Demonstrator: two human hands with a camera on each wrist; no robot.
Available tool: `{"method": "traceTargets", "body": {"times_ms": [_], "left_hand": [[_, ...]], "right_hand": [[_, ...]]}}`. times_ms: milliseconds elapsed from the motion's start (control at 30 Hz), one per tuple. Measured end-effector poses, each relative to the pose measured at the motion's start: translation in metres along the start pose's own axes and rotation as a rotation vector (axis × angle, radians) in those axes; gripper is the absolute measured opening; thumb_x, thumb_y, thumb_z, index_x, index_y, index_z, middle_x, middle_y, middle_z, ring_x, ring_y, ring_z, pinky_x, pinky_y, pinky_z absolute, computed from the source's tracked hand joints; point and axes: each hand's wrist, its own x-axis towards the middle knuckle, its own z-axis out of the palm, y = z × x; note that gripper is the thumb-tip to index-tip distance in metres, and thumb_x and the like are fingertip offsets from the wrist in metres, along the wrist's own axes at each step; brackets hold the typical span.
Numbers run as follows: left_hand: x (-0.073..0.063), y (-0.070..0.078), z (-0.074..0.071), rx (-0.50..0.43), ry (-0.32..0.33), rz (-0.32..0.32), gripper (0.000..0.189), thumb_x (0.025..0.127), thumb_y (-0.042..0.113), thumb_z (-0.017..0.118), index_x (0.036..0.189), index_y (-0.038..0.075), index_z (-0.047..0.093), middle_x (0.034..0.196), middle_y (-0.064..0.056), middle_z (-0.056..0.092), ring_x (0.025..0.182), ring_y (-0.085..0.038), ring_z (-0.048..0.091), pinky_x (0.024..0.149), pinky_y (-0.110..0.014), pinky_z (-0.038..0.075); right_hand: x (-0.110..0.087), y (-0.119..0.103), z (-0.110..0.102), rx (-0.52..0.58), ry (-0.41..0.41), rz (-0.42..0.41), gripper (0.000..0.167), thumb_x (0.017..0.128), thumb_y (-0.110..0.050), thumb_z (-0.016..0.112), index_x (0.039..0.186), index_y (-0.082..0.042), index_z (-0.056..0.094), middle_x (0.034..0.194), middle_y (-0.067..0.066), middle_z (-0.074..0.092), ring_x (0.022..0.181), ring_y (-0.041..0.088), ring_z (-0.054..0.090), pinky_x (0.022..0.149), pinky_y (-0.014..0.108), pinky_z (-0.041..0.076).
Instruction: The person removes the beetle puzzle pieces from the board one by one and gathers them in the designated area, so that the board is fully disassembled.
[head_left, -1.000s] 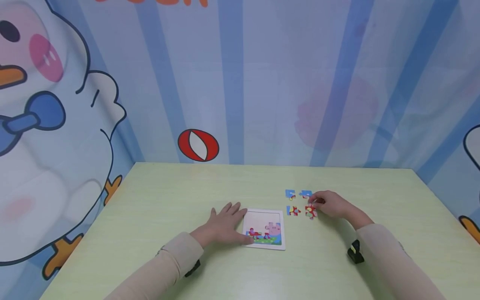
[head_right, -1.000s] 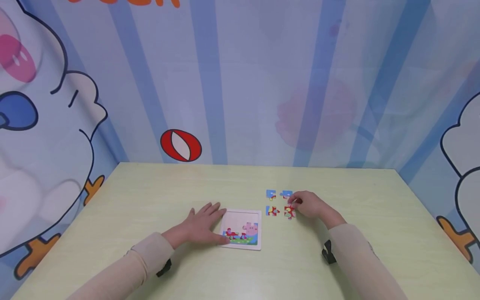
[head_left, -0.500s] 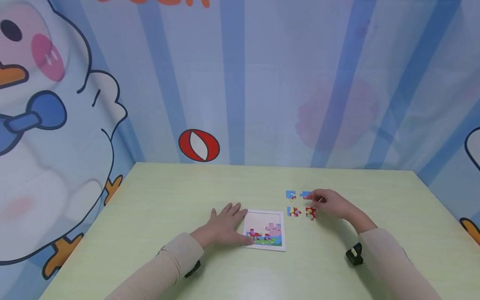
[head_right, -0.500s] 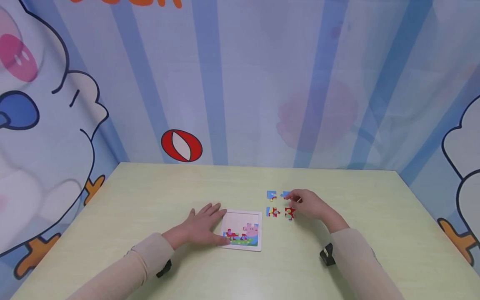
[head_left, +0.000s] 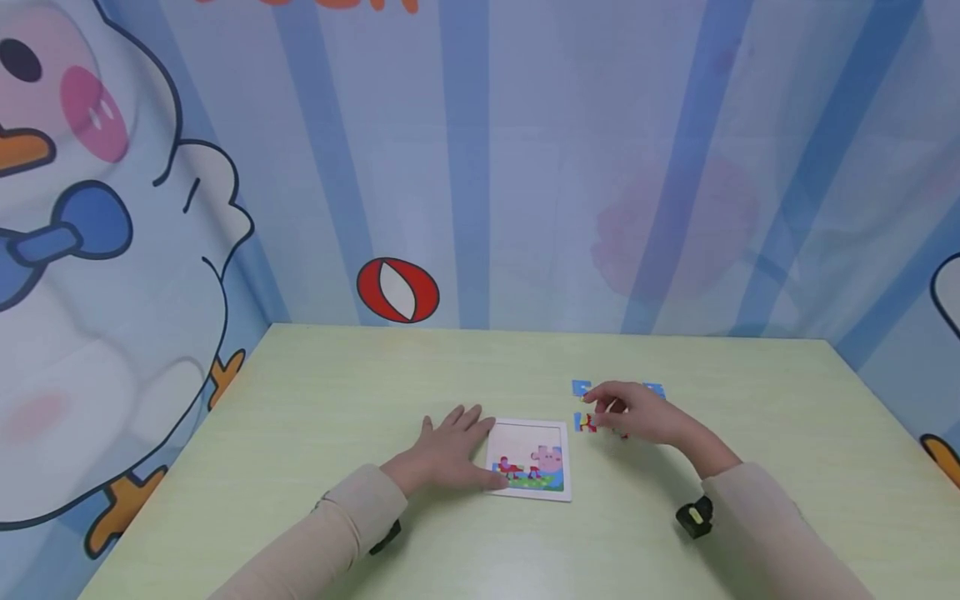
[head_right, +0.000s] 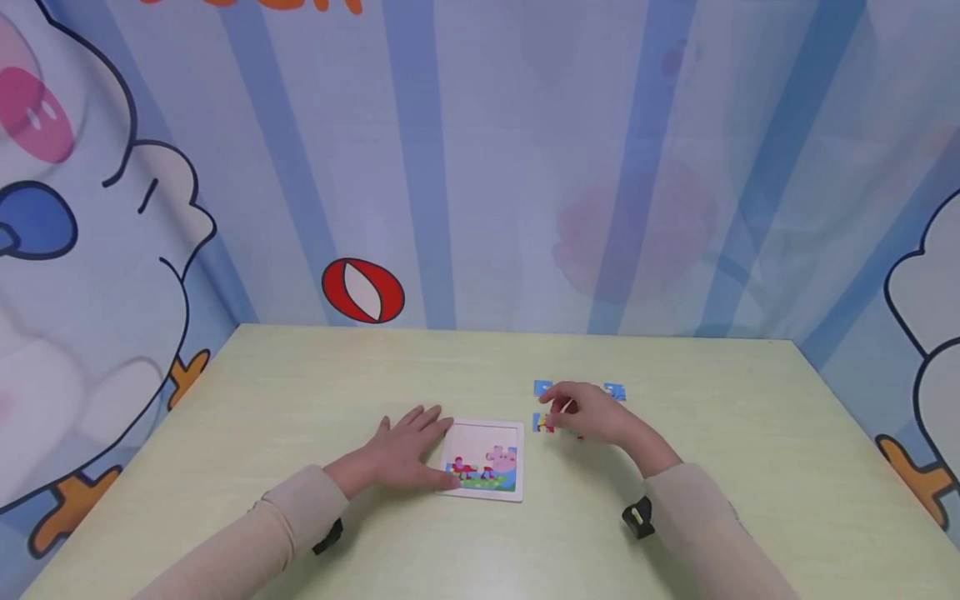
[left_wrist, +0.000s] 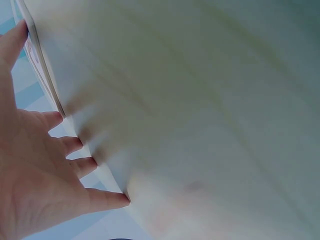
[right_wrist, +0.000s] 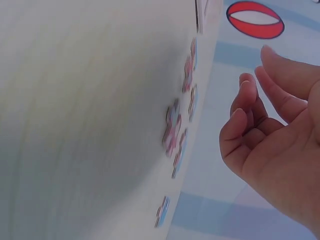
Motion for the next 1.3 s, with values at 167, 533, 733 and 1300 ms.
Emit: {"method": "traceTargets", "body": {"times_ms": [167,533,733,1300], "left_hand": [[0.001,-0.001,0.0,-0.002,-0.001,0.002,0.093,0.079,0.067,0.062,0.152,0.017,0.032,0.16,-0.009,0.02,0.148,-0.034,0.012,0.109,-0.071,0.01],[0.001,-0.002,0.001,-0.016,0.001,-0.008,0.093,0.079,0.066,0.063,0.151,0.017,0.033,0.16,-0.009,0.021,0.147,-0.034,0.012,0.109,-0.07,0.01],[0.001,-0.001,0.0,-0.014,-0.005,-0.01,0.093,0.079,0.066,0.063,0.151,0.017,0.033,0.16,-0.009,0.021,0.147,-0.034,0.012,0.109,-0.07,0.011],[0.001,0.0,0.0,-0.009,-0.004,-0.008,0.093,0.079,0.066,0.063,0.151,0.017,0.033,0.16,-0.009,0.021,0.147,-0.035,0.013,0.109,-0.071,0.011]], "right_hand": [[0.002,-0.005,0.011,-0.029,-0.049,-0.047,0.031,0.091,-0.012,0.066,0.117,0.004,0.06,0.094,0.003,0.06,0.084,0.017,0.054,0.069,0.027,0.049],[0.007,-0.021,0.031,-0.005,-0.097,-0.034,0.033,0.088,-0.013,0.07,0.117,0.0,0.062,0.101,0.009,0.061,0.087,0.019,0.054,0.073,0.029,0.048],[0.01,-0.025,0.04,-0.013,-0.118,-0.03,0.033,0.085,-0.012,0.073,0.116,-0.002,0.063,0.1,0.007,0.062,0.087,0.018,0.054,0.074,0.028,0.048],[0.015,-0.029,0.057,-0.116,-0.132,0.042,0.032,0.082,-0.01,0.076,0.112,-0.009,0.064,0.096,0.001,0.056,0.085,0.018,0.05,0.076,0.032,0.046]]}}
